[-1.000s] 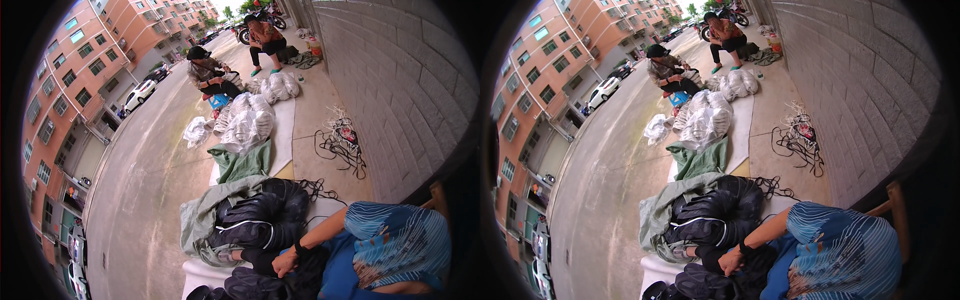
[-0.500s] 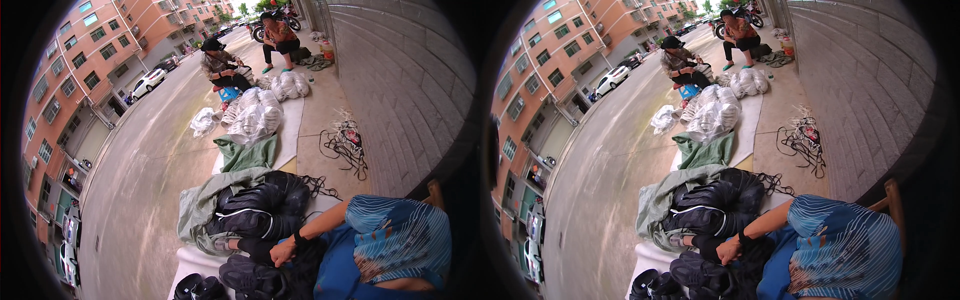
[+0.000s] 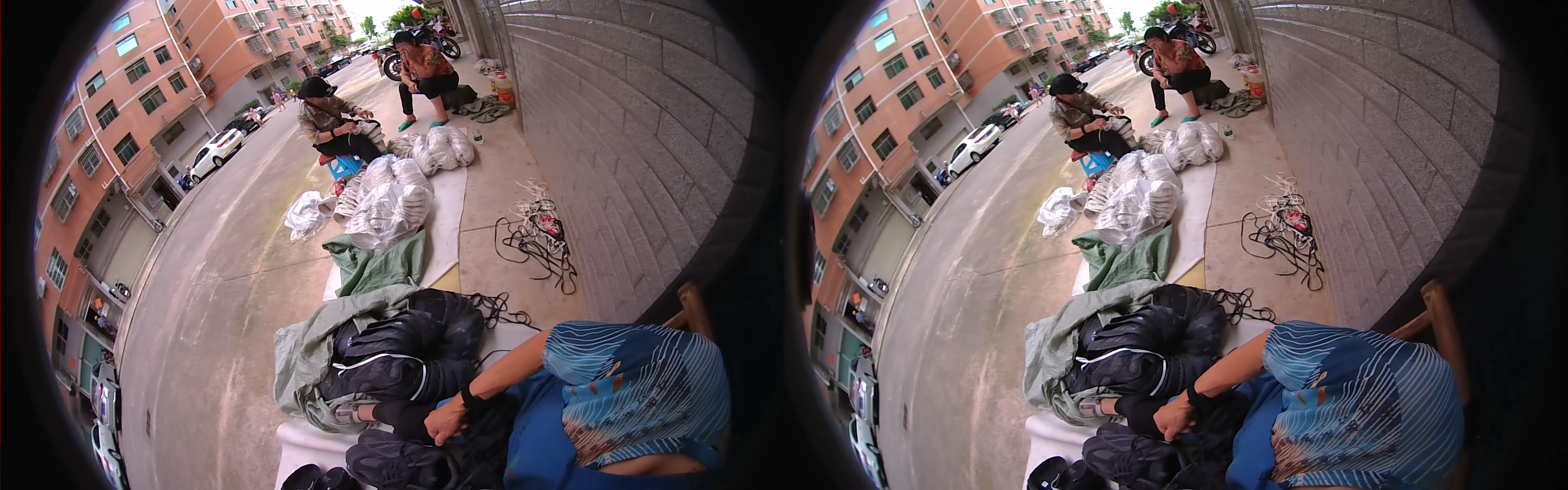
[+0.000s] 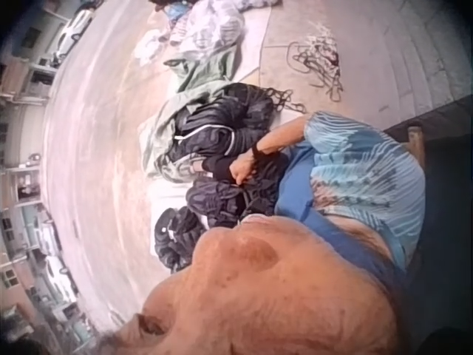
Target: Lacing a pair of black sneakers while sitting outside a workshop.
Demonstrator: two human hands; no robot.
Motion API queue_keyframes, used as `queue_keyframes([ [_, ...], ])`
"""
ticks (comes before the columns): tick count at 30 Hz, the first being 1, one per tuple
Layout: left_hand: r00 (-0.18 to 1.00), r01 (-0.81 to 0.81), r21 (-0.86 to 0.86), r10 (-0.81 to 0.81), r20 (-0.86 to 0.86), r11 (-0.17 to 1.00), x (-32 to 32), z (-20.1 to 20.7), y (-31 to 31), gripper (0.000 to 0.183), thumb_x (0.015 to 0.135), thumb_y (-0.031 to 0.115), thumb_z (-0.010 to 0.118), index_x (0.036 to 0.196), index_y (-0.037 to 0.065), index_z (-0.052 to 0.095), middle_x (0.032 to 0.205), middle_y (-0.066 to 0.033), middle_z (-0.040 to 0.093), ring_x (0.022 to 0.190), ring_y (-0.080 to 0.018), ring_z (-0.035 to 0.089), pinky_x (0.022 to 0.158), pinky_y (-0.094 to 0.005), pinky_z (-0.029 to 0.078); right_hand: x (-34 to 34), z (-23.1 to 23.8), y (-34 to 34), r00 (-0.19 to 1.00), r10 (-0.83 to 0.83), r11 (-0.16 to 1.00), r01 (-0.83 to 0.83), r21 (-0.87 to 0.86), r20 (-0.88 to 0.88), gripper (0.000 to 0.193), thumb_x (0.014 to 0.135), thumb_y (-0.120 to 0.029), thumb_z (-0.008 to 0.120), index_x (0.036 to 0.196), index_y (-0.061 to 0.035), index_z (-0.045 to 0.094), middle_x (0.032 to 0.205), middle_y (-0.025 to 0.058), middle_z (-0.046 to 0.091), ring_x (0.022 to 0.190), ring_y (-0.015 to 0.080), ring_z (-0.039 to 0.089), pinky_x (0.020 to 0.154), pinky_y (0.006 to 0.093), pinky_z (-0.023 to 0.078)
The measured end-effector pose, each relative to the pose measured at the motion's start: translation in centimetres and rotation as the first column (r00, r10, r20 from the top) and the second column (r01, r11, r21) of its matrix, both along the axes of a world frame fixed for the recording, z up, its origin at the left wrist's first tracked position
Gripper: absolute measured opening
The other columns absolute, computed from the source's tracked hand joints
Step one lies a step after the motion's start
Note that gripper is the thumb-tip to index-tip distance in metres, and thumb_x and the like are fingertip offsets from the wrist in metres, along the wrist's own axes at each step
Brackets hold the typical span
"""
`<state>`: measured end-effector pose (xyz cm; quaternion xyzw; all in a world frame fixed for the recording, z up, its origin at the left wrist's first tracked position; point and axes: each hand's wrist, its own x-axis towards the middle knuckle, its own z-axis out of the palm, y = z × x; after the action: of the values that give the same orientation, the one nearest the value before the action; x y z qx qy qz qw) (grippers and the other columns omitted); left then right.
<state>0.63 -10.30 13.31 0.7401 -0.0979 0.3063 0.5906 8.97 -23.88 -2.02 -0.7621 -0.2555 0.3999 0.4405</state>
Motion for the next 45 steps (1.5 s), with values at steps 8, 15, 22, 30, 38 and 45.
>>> queue_keyframes([
  [8,0.996,0.064,0.023,-0.065,0.061,0.998,0.3,0.2,-2.2,0.032,0.091,0.021,0.057,0.113,0.003,0.042,0.105,-0.0072,0.042,0.1,-0.0282,0.041,0.08,-0.0337,0.029,0.2,-0.4,-0.4,1.0,-0.008,1.0,0.008,0.031,-0.007,0.03,0.084,-0.021,0.05,0.065,0.0009,0.059,0.05,0.0085,0.055,0.038,0.0181,0.052,0.038,0.0321,0.042],
  [15,0.988,0.112,0.043,-0.116,0.102,0.993,0.6,0.1,-4.2,0.036,0.091,0.021,0.057,0.116,0.004,0.038,0.11,-0.0076,0.039,0.105,-0.0286,0.038,0.084,-0.0354,0.027,0.4,-0.2,-0.3,1.0,-0.002,0.998,0.003,0.057,-0.023,0.03,0.084,-0.02,0.051,0.064,0.0019,0.058,0.05,0.0094,0.055,0.037,0.0184,0.052,0.038,0.0321,0.042],
  [22,0.978,0.151,0.052,-0.157,0.138,0.987,0.8,-0.2,-5.6,0.04,0.091,0.021,0.056,0.12,0.004,0.034,0.115,-0.008,0.036,0.109,-0.0291,0.034,0.088,-0.0372,0.025,0.7,-0.6,-0.5,1.0,-0.002,0.996,0.003,0.085,-0.019,0.031,0.084,-0.02,0.051,0.066,0.003,0.06,0.051,0.0101,0.057,0.037,0.0191,0.053,0.038,0.0327,0.043],
  [30,0.96,0.187,0.071,-0.198,0.197,0.98,1.1,-0.5,-6.5,0.045,0.091,0.02,0.056,0.125,0.005,0.03,0.121,-0.0085,0.032,0.114,-0.0297,0.031,0.092,-0.0392,0.023,1.0,-0.6,-0.7,1.0,0.002,0.994,0.002,0.11,-0.029,0.032,0.084,-0.021,0.051,0.066,0.0033,0.061,0.05,0.0102,0.057,0.037,0.0187,0.054,0.04,0.0323,0.043],
  [38,0.931,0.224,0.09,-0.24,0.276,0.971,1.1,-0.6,-7.3,0.05,0.091,0.02,0.056,0.129,0.006,0.026,0.128,-0.0089,0.028,0.12,-0.0302,0.027,0.097,-0.0412,0.02,1.0,-0.6,-0.9,0.999,0.0,0.997,0.003,0.078,-0.04,0.031,0.084,-0.024,0.053,0.065,-0.0018,0.063,0.052,0.0069,0.059,0.04,0.0172,0.055,0.04,0.0311,0.045],
  [45,0.902,0.218,0.118,-0.246,0.356,0.969,1.2,-0.6,-7.4,0.055,0.091,0.02,0.055,0.133,0.007,0.022,0.133,-0.0093,0.025,0.124,-0.0307,0.024,0.1,-0.0429,0.018,1.2,-0.4,-0.5,0.999,0.031,0.995,-0.029,0.095,-0.018,0.033,0.085,-0.023,0.051,0.065,0.0012,0.061,0.051,0.0076,0.058,0.038,0.0171,0.055,0.038,0.0307,0.044],
])
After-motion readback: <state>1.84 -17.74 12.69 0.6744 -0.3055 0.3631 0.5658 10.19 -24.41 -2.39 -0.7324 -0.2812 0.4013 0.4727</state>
